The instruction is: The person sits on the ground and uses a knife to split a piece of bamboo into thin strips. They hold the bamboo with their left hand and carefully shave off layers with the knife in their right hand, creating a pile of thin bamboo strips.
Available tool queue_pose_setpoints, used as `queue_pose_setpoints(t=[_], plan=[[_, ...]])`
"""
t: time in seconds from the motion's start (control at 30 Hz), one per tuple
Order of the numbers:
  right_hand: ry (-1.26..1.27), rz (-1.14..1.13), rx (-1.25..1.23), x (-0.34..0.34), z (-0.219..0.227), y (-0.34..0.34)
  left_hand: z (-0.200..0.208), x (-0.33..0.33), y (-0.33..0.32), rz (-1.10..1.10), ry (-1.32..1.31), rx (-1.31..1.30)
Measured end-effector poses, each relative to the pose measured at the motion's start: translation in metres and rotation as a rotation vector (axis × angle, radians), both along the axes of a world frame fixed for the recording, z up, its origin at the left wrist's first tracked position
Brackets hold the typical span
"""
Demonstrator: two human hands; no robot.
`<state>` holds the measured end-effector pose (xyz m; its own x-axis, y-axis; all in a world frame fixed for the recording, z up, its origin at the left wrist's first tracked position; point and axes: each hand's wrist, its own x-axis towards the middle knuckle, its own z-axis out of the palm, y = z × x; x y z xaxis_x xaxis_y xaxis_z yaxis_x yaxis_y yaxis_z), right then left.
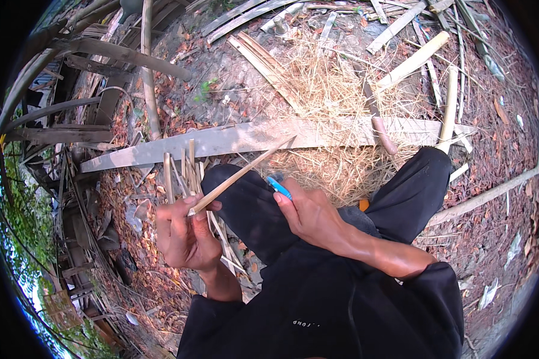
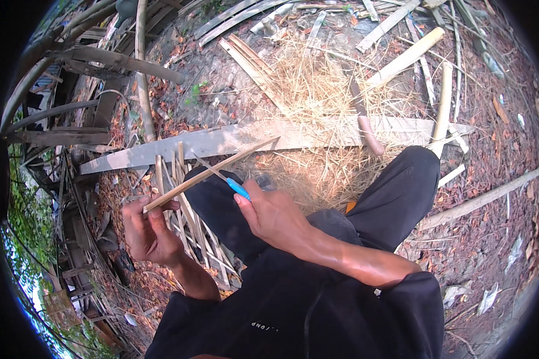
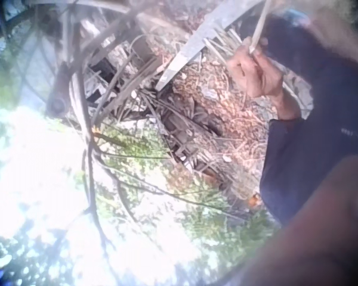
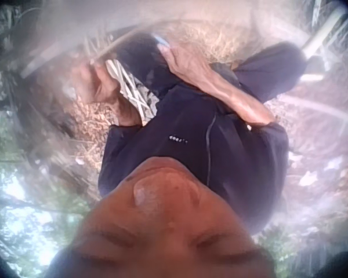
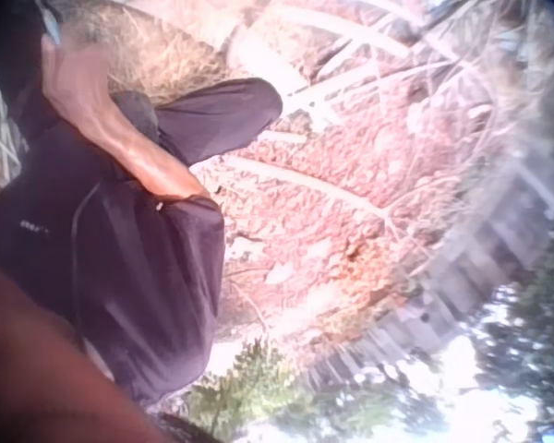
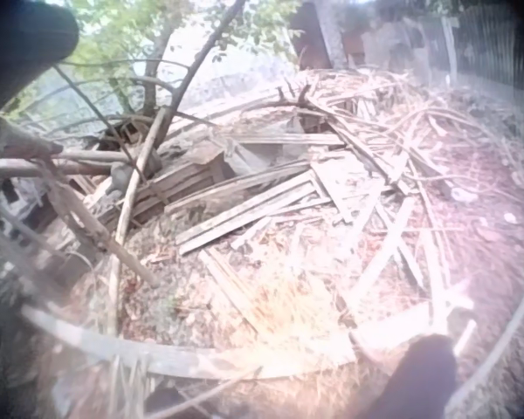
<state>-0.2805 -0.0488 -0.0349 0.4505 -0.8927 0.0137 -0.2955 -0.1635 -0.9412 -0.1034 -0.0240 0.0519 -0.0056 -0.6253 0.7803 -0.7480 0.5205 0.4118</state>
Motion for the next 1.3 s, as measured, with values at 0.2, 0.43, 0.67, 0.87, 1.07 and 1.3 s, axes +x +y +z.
queue_pose_setpoints(t=[0.2,0.43,0.67,0.87,1.07,1.3], plan=[[0.16,-0.113,-0.005,0.009,-0.075,-0.018,-0.003,-0.004,-0.003,0.031,0.044,-0.041],[0.079,-0.109,0.025,0.005,-0.064,-0.017,-0.004,-0.002,-0.002,-0.034,0.071,-0.039],[0.168,-0.109,-0.011,0.004,-0.122,-0.041,-0.002,-0.003,-0.004,0.032,0.047,-0.025],[0.197,-0.128,0.014,0.016,-0.136,-0.032,-0.001,-0.003,-0.002,0.099,-0.038,-0.012],[0.191,-0.178,0.186,-0.002,-0.156,-0.043,-0.007,0.0,-0.001,0.124,0.057,-0.013],[-0.058,-0.06,0.115,0.015,-0.11,-0.037,-0.006,-0.007,-0.006,0.271,0.233,0.01]])
